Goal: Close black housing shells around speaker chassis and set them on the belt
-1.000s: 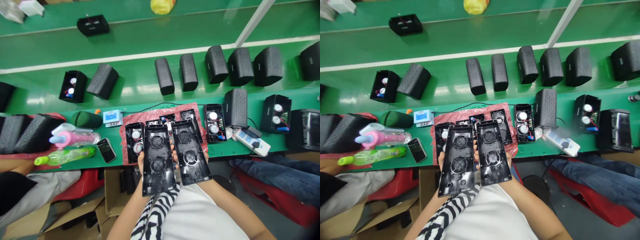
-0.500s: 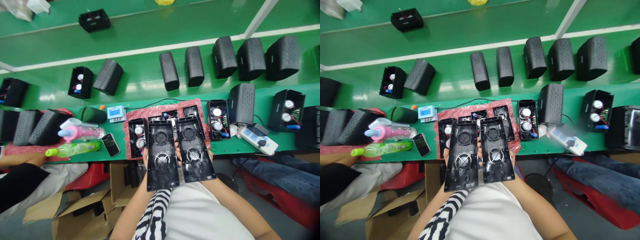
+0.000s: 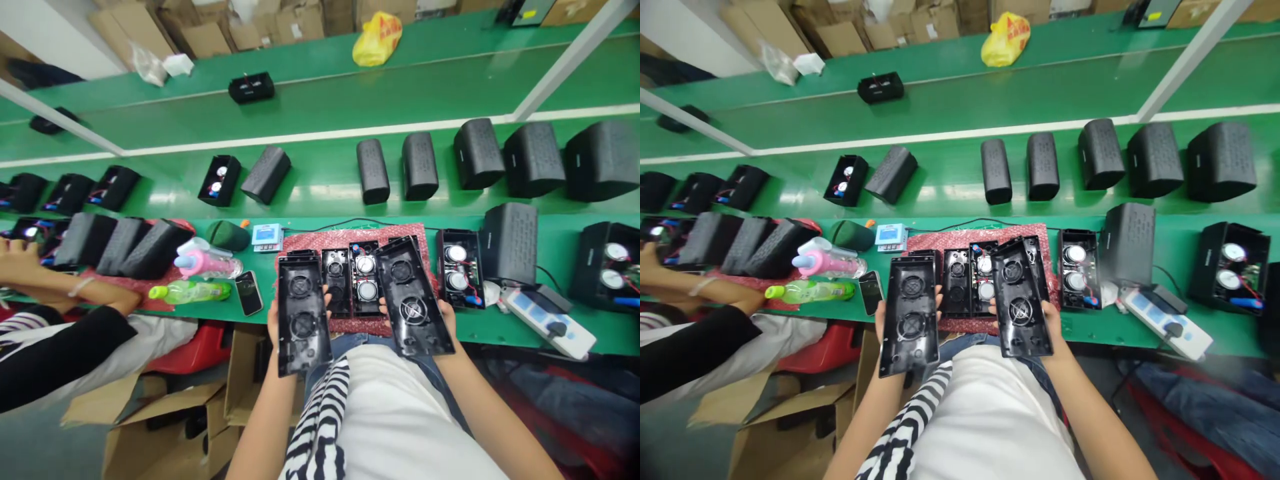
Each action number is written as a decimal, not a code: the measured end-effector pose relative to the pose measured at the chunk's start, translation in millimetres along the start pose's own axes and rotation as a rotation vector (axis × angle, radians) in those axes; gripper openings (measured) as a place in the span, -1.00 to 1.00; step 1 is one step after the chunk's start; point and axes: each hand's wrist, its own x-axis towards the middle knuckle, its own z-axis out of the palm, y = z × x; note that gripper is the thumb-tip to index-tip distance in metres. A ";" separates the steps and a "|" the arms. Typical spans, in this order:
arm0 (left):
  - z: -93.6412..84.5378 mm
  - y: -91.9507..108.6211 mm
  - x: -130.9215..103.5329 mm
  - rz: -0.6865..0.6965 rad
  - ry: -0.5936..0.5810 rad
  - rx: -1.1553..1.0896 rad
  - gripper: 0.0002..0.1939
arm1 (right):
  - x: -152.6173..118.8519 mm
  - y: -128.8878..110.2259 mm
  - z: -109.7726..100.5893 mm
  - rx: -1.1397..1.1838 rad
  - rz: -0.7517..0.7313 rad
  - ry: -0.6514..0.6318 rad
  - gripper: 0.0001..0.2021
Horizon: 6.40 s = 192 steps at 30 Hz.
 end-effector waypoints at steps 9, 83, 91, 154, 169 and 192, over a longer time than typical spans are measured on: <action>-35.0 45.9 -20.0 0.159 0.081 0.004 -0.10 | 39.8 -26.1 -1.2 -0.424 -0.125 0.083 -0.34; -52.9 14.6 69.9 -0.078 1.067 2.196 -0.10 | 130.2 45.2 29.3 -1.989 -0.133 0.826 -0.12; -52.0 12.5 68.3 -0.120 1.061 2.207 -0.08 | 136.5 51.4 30.7 -2.065 -0.021 0.813 -0.10; -96.1 73.9 41.6 -0.210 1.027 1.867 -0.06 | 141.1 51.5 -27.6 -0.750 -0.175 0.701 -0.30; -73.4 72.5 43.2 -0.283 1.078 2.014 0.24 | 108.7 52.5 11.2 -1.489 -0.070 1.082 -0.11; -39.2 -89.5 116.1 -0.108 0.484 0.786 -0.25 | -38.7 27.9 -24.1 -1.132 -0.258 1.423 -0.04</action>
